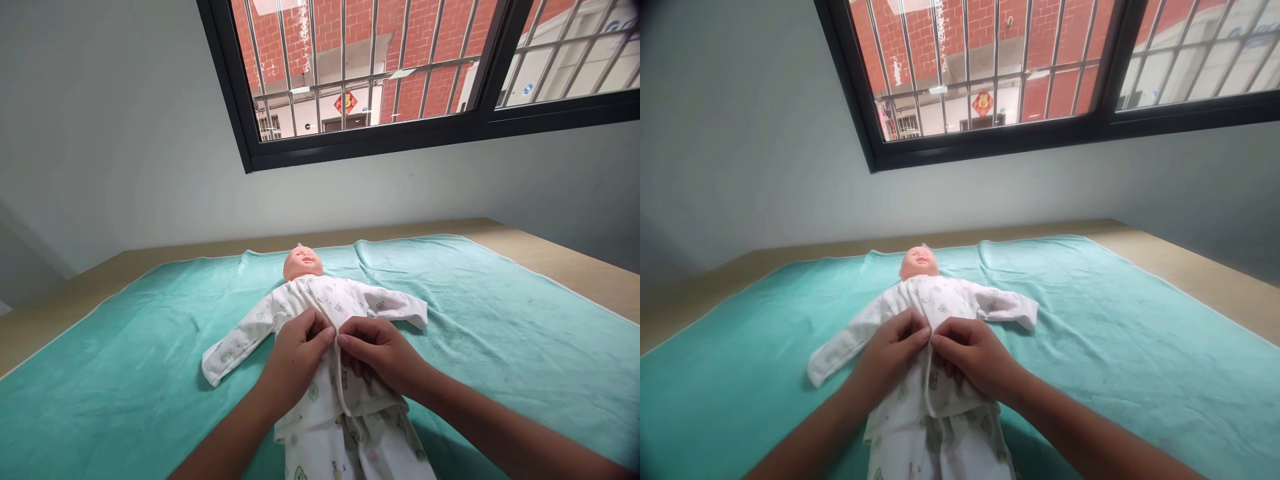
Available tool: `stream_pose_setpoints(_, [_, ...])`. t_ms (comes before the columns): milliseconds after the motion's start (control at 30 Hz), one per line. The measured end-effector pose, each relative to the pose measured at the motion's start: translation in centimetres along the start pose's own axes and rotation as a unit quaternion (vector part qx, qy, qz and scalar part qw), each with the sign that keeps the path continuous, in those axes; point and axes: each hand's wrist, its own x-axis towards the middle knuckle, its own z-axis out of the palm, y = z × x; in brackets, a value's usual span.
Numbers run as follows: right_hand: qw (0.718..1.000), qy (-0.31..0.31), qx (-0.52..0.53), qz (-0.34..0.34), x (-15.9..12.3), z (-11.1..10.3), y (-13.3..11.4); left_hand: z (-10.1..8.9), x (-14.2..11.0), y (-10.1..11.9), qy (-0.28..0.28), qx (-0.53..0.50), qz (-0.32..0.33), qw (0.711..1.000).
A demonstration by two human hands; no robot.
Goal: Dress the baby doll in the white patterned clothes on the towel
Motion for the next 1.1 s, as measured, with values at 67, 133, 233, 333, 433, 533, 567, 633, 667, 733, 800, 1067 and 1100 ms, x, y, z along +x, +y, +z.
stream_pose_setpoints(67, [1.000, -0.003, 0.001, -0.001, 0.0, 0.1, -0.1, -0.1, 0.0, 0.1, -0.004, 0.014, -0.001, 1.000])
stream_pose_setpoints(133, [1.000, 0.004, 0.003, 0.006, 0.0, 0.1, 0.0, -0.3, 0.0, 0.1, -0.013, 0.014, -0.002, 1.000])
stream_pose_setpoints(233, [1.000, 0.021, 0.007, 0.010, 0.2, 0.0, 0.2, -0.5, 0.1, 0.1, -0.026, 0.009, -0.003, 1.000])
stream_pose_setpoints(333, [1.000, 0.024, 0.008, 0.006, 0.4, 0.1, 0.4, -0.7, 0.2, 0.1, -0.042, -0.008, -0.011, 0.999])
stream_pose_setpoints(433, [1.000, 0.025, 0.000, 0.000, 0.4, 0.2, 0.4, -0.8, 0.3, 0.0, -0.060, -0.036, -0.013, 0.997])
stream_pose_setpoints(533, [1.000, 0.030, -0.010, -0.002, 0.2, 0.3, 0.3, -1.1, 0.3, 0.0, -0.069, -0.062, -0.018, 0.995])
stream_pose_setpoints(567, [0.999, 0.031, -0.015, 0.000, 0.2, 0.4, 0.2, -1.2, 0.3, 0.0, -0.074, -0.072, -0.024, 0.994])
stream_pose_setpoints(633, [0.999, 0.037, -0.027, 0.000, 0.1, 0.5, 0.2, -1.4, 0.3, 0.1, -0.081, -0.084, -0.033, 0.993])
stream_pose_setpoints(667, [0.999, 0.041, -0.034, -0.001, 0.1, 0.6, 0.2, -1.4, 0.3, 0.1, -0.082, -0.086, -0.034, 0.992])
stream_pose_setpoints(733, [0.998, 0.050, -0.046, -0.006, 0.0, 0.7, 0.2, -1.4, 0.2, 0.2, -0.081, -0.076, -0.025, 0.993])
stream_pose_setpoints(800, [0.996, 0.058, -0.061, -0.014, 0.0, 0.8, 0.3, -1.2, 0.1, 0.3, -0.077, -0.051, -0.013, 0.996])
stream_pose_setpoints(1067, [0.996, 0.068, -0.055, -0.033, -0.1, 0.9, 0.8, 0.0, -0.3, 0.2, -0.014, 0.063, 0.002, 0.998])
stream_pose_setpoints(1100, [0.996, 0.069, -0.050, -0.033, -0.1, 0.9, 0.8, 0.0, -0.3, 0.2, -0.013, 0.061, 0.004, 0.998])
